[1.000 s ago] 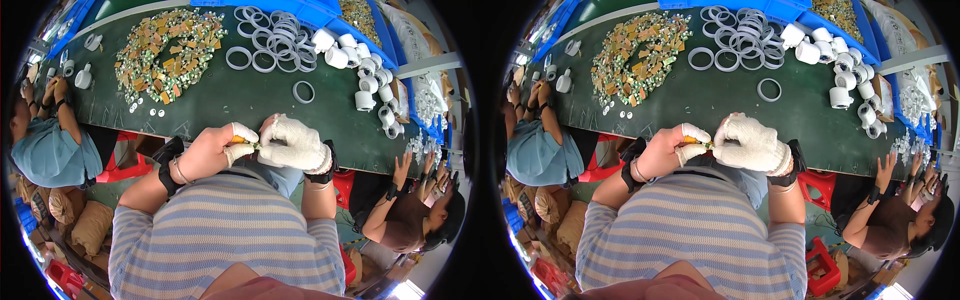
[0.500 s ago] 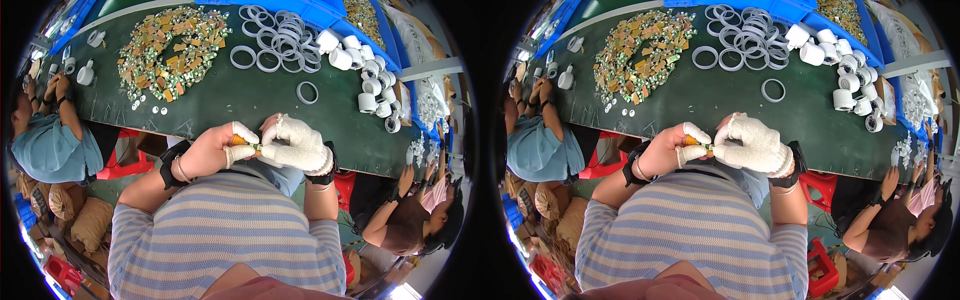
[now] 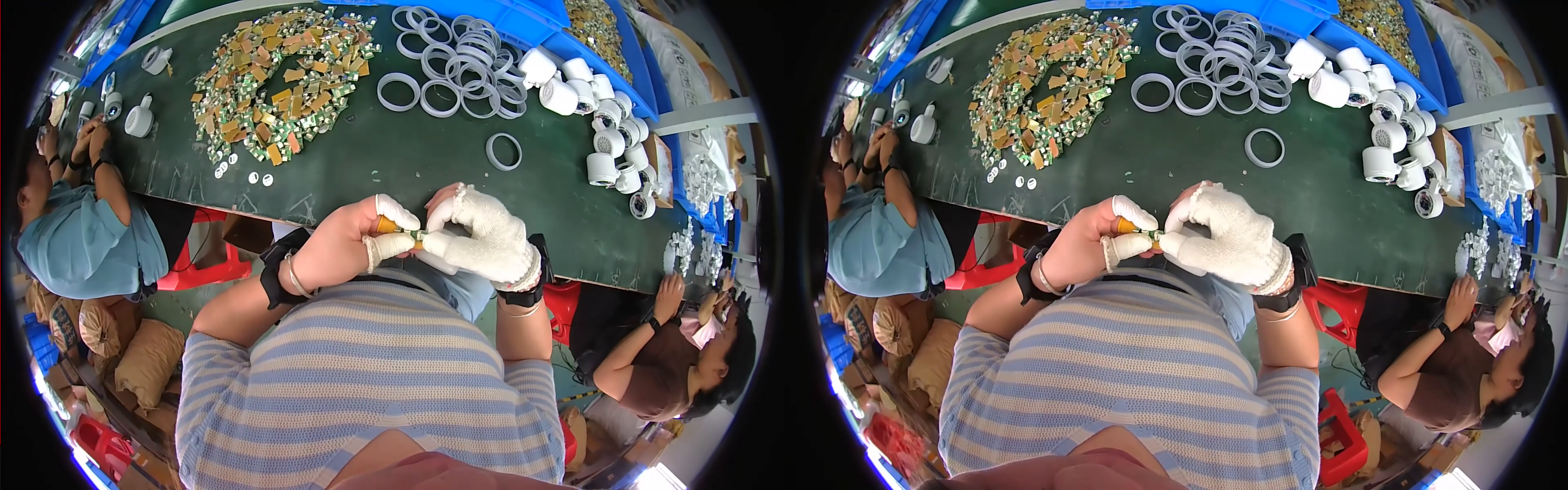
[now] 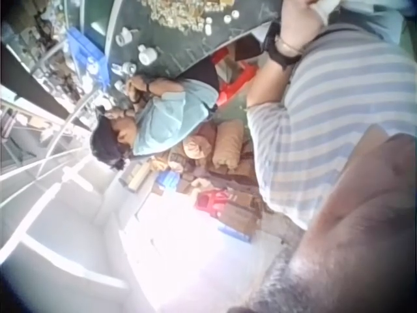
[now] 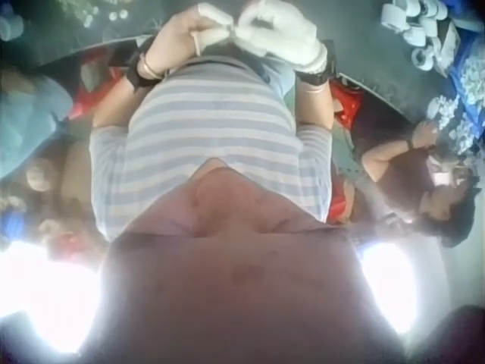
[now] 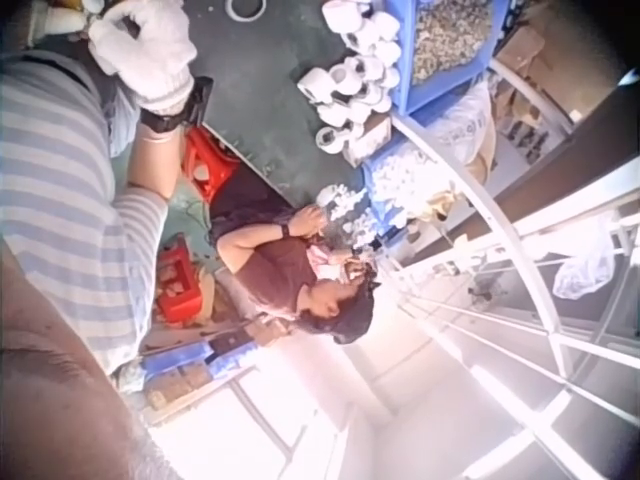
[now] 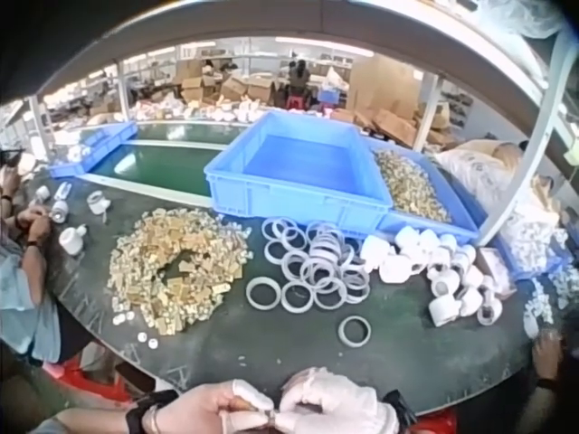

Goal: The person assembles electronic devices by hand, picking up a white housing, inserting a circuit board, and pressing a grey ring into the opening. They then fit a white cap onto the housing and place the completed unit on the table before repeating the process.

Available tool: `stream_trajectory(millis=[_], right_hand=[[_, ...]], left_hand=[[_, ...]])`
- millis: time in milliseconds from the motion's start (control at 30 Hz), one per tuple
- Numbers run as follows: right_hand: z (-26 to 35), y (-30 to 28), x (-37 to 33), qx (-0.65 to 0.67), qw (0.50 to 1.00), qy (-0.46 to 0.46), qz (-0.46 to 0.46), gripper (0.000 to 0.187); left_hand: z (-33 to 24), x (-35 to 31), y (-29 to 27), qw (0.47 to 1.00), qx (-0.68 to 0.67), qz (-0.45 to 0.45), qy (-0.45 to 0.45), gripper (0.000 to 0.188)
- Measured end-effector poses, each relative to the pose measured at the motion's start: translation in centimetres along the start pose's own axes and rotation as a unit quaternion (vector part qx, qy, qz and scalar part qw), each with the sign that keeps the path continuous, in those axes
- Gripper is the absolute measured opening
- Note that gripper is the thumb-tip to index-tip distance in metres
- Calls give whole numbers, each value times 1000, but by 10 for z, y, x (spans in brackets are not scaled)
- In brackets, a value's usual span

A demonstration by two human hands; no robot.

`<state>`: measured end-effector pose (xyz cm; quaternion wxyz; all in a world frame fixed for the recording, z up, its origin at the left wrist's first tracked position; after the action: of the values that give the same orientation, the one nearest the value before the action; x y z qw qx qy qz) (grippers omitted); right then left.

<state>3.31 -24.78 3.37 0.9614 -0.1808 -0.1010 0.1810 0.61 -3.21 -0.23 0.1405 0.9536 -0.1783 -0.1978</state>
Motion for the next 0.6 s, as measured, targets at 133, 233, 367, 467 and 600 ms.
stream_trajectory(millis=[133,233,367,467,600], right_hand=[[-8,3,1,24,998,-14,58,12],[-7,0,5,66,990,67,103,14],[-10,2,4,86,986,90,108,18],[-7,2,6,76,995,30,63,18],[1,3,5,7,999,-48,8,18]], left_hand=[[-6,-1,1,994,104,3,29,21],[-14,-1,2,984,165,16,62,20],[-21,-1,1,970,227,27,82,21],[-9,2,-3,998,42,33,-33,22],[-4,1,-3,998,69,11,1,21]])
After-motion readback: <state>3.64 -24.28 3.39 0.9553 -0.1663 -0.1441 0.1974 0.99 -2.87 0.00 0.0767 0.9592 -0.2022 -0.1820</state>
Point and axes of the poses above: each hand's wrist, its own x-axis towards the middle knuckle, its own y-axis out of the palm, z = x × y, the point moved 3 cm from there along x, towards the middle knuckle, and after that the axes turned 14 degrees about -z, right-handed, at the moved point
